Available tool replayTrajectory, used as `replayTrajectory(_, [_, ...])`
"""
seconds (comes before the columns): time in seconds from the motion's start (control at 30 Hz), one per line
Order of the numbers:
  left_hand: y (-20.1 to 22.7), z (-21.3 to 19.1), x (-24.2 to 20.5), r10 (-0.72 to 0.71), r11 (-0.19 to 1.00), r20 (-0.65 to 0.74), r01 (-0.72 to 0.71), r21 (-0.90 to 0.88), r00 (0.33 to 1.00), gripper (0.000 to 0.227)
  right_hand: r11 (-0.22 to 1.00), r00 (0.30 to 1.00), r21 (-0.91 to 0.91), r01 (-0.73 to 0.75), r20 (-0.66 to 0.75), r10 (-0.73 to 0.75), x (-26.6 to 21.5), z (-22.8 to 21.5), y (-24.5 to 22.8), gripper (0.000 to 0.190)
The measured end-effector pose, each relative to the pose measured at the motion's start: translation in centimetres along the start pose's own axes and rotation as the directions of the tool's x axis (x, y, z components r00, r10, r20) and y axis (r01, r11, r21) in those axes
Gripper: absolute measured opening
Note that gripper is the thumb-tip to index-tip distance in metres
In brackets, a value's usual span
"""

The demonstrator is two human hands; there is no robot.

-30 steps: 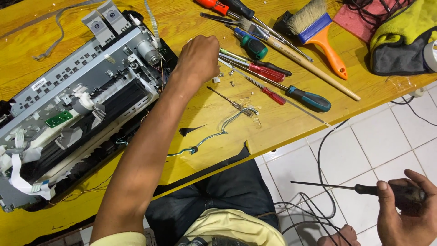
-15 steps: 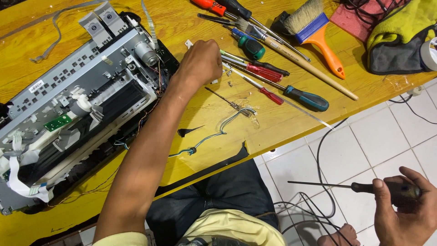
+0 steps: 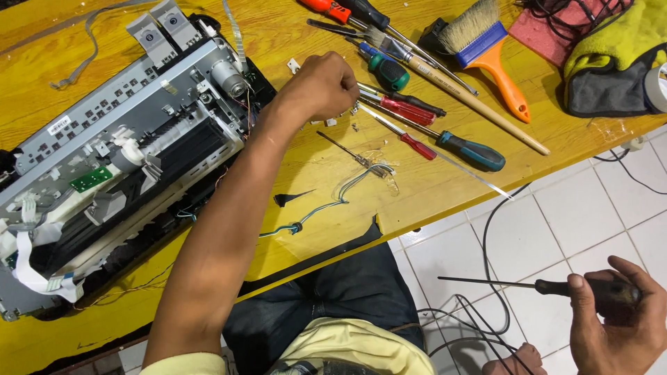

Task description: The person uses a screwdriver to work on the internal components of a disassembled printer placed on a yellow table. They manipulate wires and small parts within the device, occasionally picking up and setting down tools and components.

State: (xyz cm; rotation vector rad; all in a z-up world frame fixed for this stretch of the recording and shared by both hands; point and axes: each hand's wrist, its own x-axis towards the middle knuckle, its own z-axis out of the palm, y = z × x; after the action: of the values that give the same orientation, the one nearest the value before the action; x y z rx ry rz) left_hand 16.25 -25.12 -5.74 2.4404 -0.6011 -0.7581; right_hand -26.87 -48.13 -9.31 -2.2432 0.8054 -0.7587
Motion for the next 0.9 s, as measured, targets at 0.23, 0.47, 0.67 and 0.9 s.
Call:
replayTrajectory(0.23, [-1.7, 1.7, 1.9, 0.244, 0.970, -0.105, -0.244, 0.011, 0.964, 0.027, 1.000, 1.000, -0.006, 0.003, -0.011, -0.004, -0.1, -0.2, 0.1, 0.043])
replayTrajectory(0.47, [-2.8, 2.4, 2.7, 0.333, 0.943, -0.157, -0.326, 0.072, 0.930, 0.030, 1.000, 1.000, -0.029, -0.007, -0.015, 0.006, -0.1, -0.2, 0.5, 0.045])
replayTrajectory(0.67, [-1.1, 0.6, 0.0, 0.210, 0.977, -0.154, -0.205, 0.053, 0.965, 0.022, 1.000, 1.000, -0.031, 0.001, -0.018, -0.002, -0.1, -0.3, 0.4, 0.045])
replayTrajectory(0.9, [4.9, -1.1, -17.3, 0.494, 0.341, -0.507, -0.693, -0.635, 0.707, 0.018, 1.000, 1.000, -0.009, -0.012, -0.015, 0.012, 0.1, -0.1, 0.5, 0.043])
